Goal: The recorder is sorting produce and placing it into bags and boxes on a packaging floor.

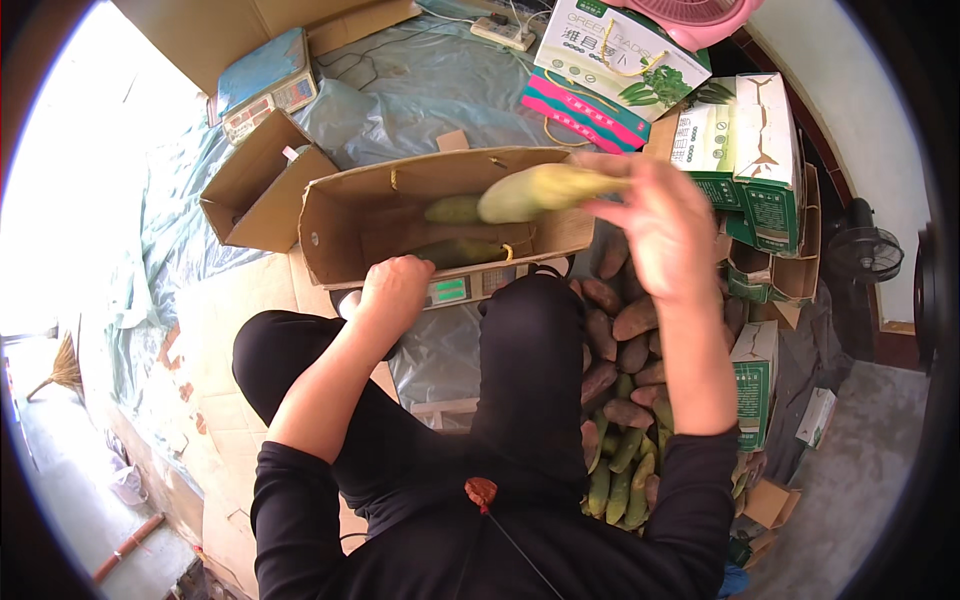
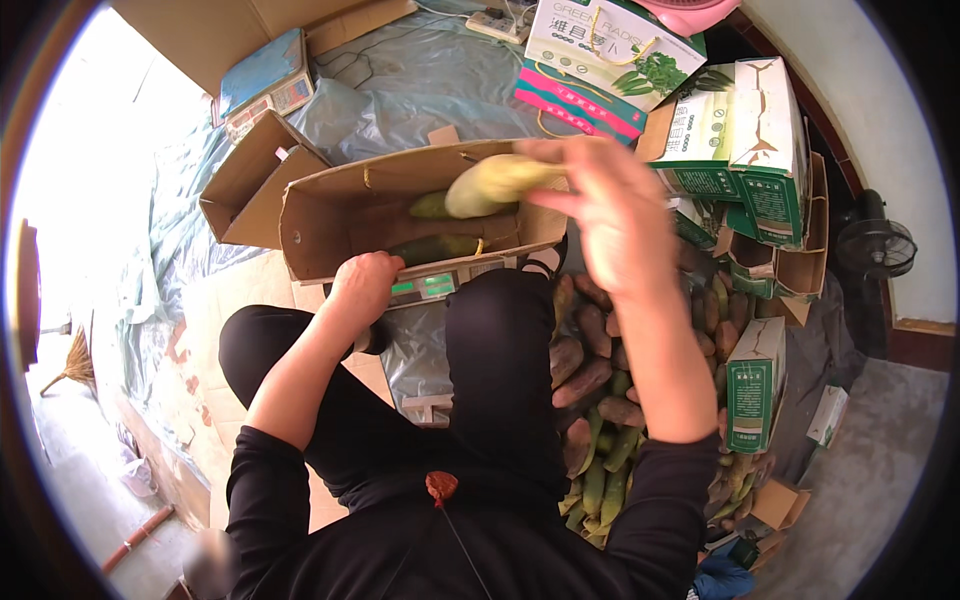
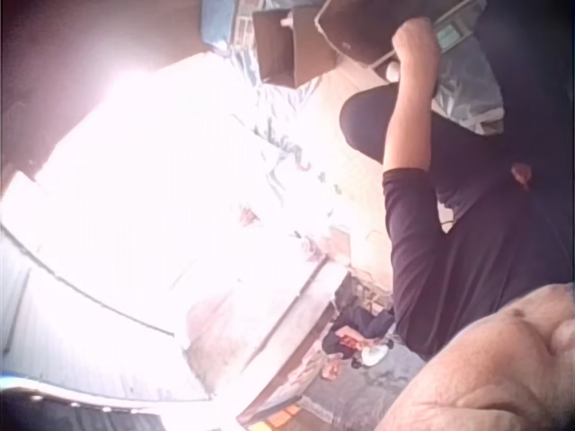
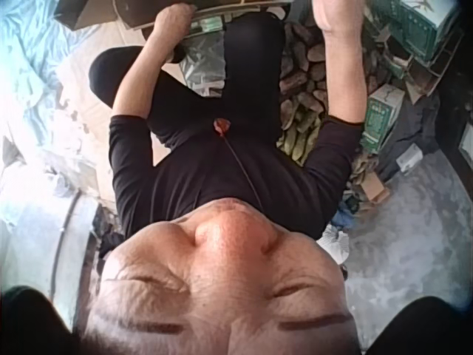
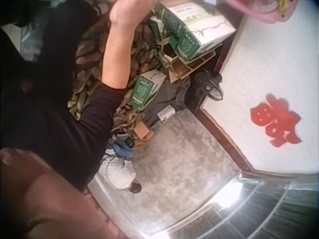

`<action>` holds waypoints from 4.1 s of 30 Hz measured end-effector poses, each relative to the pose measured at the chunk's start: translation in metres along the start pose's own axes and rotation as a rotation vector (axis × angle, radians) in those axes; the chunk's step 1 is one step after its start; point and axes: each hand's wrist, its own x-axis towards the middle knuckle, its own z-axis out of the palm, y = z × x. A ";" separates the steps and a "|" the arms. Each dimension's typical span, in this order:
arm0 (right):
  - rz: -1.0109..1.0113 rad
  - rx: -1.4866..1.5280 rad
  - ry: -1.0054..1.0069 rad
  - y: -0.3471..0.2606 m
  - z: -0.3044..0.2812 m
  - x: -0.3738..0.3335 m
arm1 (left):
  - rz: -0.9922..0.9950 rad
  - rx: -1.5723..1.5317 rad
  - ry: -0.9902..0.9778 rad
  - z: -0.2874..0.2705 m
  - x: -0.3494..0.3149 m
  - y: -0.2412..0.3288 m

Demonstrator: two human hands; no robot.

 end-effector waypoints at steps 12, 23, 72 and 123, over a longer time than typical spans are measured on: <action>0.100 -0.407 -0.076 0.122 0.039 0.053 | 0.064 0.101 0.060 0.004 0.004 -0.003; 0.207 -0.387 0.462 0.135 -0.084 -0.120 | 0.059 -0.070 0.051 -0.014 0.001 0.000; 0.104 -0.666 0.830 0.092 -0.245 -0.261 | 0.014 0.014 0.020 0.001 0.001 -0.002; 0.706 -1.302 0.543 0.214 -0.163 -0.331 | 0.025 -0.141 -0.033 -0.018 0.005 0.012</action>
